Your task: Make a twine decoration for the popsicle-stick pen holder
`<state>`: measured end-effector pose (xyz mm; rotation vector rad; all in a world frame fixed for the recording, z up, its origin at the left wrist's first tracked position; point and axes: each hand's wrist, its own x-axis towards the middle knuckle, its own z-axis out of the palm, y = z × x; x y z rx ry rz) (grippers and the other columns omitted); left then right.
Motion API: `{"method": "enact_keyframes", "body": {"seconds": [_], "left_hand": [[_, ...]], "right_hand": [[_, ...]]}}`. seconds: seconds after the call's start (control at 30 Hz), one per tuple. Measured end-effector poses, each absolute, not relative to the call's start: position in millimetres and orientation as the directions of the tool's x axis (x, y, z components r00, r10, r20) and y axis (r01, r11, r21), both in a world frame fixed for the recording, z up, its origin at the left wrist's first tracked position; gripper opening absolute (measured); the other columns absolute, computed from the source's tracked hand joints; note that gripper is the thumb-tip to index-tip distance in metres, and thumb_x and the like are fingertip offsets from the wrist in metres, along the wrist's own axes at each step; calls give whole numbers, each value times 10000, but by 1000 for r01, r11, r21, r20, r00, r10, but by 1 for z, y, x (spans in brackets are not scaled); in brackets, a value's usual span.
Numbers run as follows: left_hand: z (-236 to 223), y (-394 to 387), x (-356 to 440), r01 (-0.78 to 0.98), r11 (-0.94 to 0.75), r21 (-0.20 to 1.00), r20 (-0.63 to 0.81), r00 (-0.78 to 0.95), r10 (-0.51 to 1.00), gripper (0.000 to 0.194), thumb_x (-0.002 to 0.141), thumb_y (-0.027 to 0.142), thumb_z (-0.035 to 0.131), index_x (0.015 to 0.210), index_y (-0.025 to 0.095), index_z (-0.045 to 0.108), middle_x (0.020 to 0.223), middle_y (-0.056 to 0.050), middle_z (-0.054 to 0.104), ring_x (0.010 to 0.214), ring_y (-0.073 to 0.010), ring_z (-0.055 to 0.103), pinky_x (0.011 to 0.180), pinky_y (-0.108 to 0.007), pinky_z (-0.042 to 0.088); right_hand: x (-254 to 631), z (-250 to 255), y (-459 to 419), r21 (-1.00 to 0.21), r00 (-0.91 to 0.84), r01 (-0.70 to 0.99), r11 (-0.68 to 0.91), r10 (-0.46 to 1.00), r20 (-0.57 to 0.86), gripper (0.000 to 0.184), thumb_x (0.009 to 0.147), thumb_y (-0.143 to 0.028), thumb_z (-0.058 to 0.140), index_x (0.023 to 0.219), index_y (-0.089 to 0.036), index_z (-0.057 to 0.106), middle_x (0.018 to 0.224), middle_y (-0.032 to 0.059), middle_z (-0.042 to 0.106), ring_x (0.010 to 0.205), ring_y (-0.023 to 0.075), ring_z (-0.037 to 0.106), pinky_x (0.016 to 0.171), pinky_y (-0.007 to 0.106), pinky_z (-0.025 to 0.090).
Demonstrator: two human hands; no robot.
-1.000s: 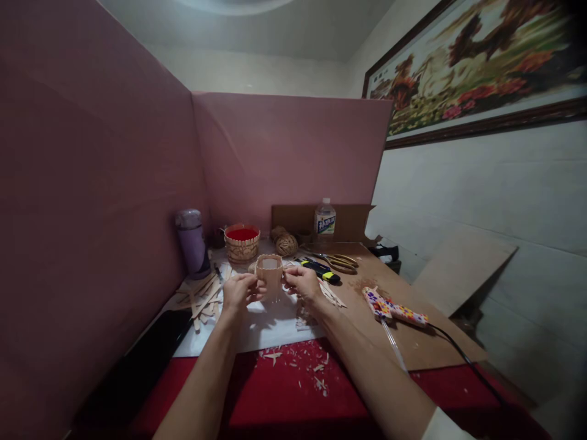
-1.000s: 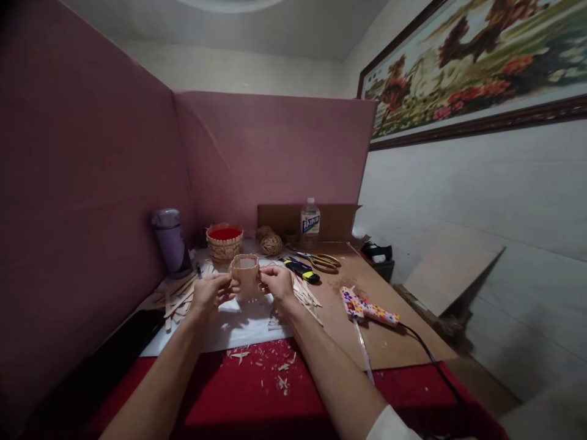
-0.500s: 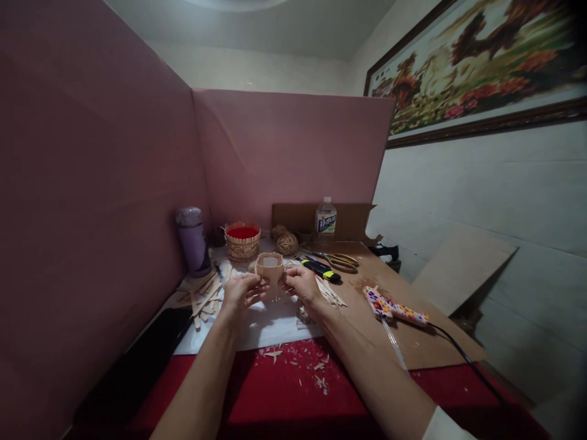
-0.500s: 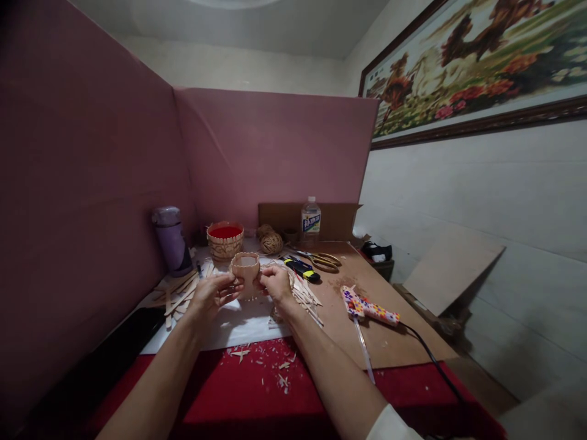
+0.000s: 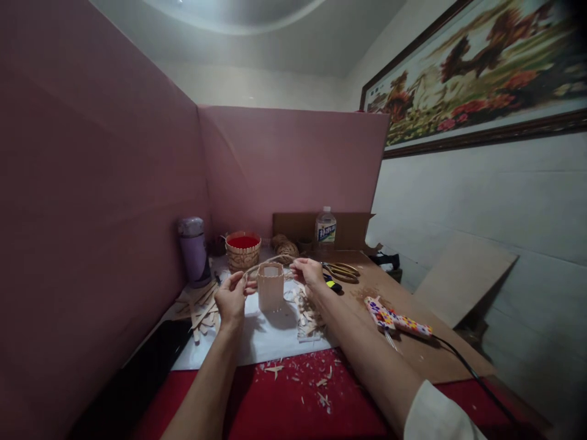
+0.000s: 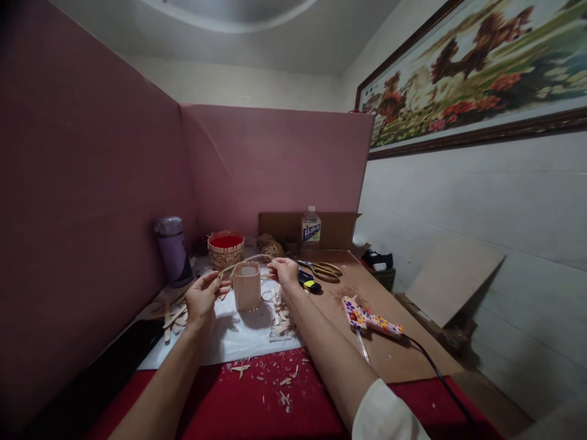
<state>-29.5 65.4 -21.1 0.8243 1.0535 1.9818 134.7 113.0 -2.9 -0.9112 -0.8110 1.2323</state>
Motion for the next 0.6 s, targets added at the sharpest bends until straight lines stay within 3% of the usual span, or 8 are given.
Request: {"method": "enact_keyframes", "body": {"seconds": [0.13,0.23,0.37,0.6], "left_hand": [[-18,63,-26,-382,-480,790,277,-476,835,259,611,158,653,864,124,613,892,-84,670,876,-178,635,821,-318,488],[-18,64,-27,-266,-492,829,340,-458,821,318,631,187,639,946,147,629,1039,-94,646,1020,-190,576,899,-321,436],[-24,68,-32,-74,-408,910,317,-508,801,377,602,243,644,963,134,631,995,-96,639,937,-198,584,826,-330,453],[-31,73,-35,-142,-280,950,145,-591,793,332,531,237,641,838,114,610,752,-32,580,684,-141,554,640,-288,451]], "right_hand": [[138,27,130,-860,165,-497,112,986,33,113,656,-55,594,669,-142,524,527,-10,600,415,55,503,406,158,430],[145,49,144,-830,212,-536,157,976,48,121,695,-58,578,688,-158,509,541,-17,609,432,59,518,432,168,462],[158,65,156,-814,277,-540,216,958,70,128,724,-87,583,688,-171,493,512,-28,598,410,62,504,403,166,455],[170,71,158,-841,283,-476,258,950,131,119,740,-48,540,704,-157,510,532,-24,611,417,49,508,425,152,445]]}}
